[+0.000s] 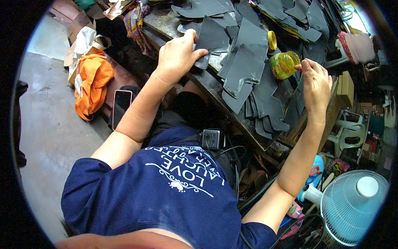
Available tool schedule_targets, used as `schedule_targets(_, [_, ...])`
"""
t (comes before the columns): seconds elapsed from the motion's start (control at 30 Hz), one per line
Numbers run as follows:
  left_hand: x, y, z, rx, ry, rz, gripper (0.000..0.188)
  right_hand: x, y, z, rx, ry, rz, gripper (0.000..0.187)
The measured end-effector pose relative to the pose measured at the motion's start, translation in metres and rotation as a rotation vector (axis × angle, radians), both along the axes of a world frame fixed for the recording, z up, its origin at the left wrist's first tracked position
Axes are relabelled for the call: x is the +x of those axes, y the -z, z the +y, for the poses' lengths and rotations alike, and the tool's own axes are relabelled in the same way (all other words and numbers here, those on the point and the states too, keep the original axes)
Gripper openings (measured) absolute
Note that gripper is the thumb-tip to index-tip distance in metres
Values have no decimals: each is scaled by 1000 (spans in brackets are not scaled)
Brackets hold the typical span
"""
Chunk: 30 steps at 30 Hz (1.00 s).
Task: The person repeatedly picks up dark and yellow cut pieces from a cluttered table, applies a yellow paste from a small jar to their edges using a finger, and places them back. The person handles the pieces one at a time, occasionally adjusting their position on the table.
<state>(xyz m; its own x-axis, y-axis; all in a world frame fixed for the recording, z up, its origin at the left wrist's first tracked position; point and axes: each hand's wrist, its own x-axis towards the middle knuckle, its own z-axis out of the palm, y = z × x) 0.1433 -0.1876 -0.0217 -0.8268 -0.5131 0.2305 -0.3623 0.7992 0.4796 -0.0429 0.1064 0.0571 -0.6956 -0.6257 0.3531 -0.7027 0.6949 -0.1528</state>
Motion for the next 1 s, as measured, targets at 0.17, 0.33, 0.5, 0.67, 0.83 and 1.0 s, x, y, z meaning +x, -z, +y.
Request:
schedule_targets(0.17, [2, -3, -14, 242, 37, 223, 28, 23, -10, 4, -133, -97, -36, 64])
schedule_targets(0.33, [1, -11, -24, 749, 165, 363, 23, 52, 9, 0, -497, -190, -227, 47])
schedule_targets(0.5, [-34, -2, 31, 707, 322, 355, 25, 65, 37, -15, -604, -245, -317, 28])
schedule_targets(0.67, [-50, 0, 48, 631, 365, 368, 25, 81, 53, -24, -630, -174, -455, 22])
schedule_targets(0.83, [-41, -2, 28, 1133, 323, 381, 21, 82, 57, -28, -665, -149, -542, 43])
schedule_targets(1.0, [-38, -11, 38, 843, 393, 216, 35, 83, 56, -46, -686, -228, -547, 57])
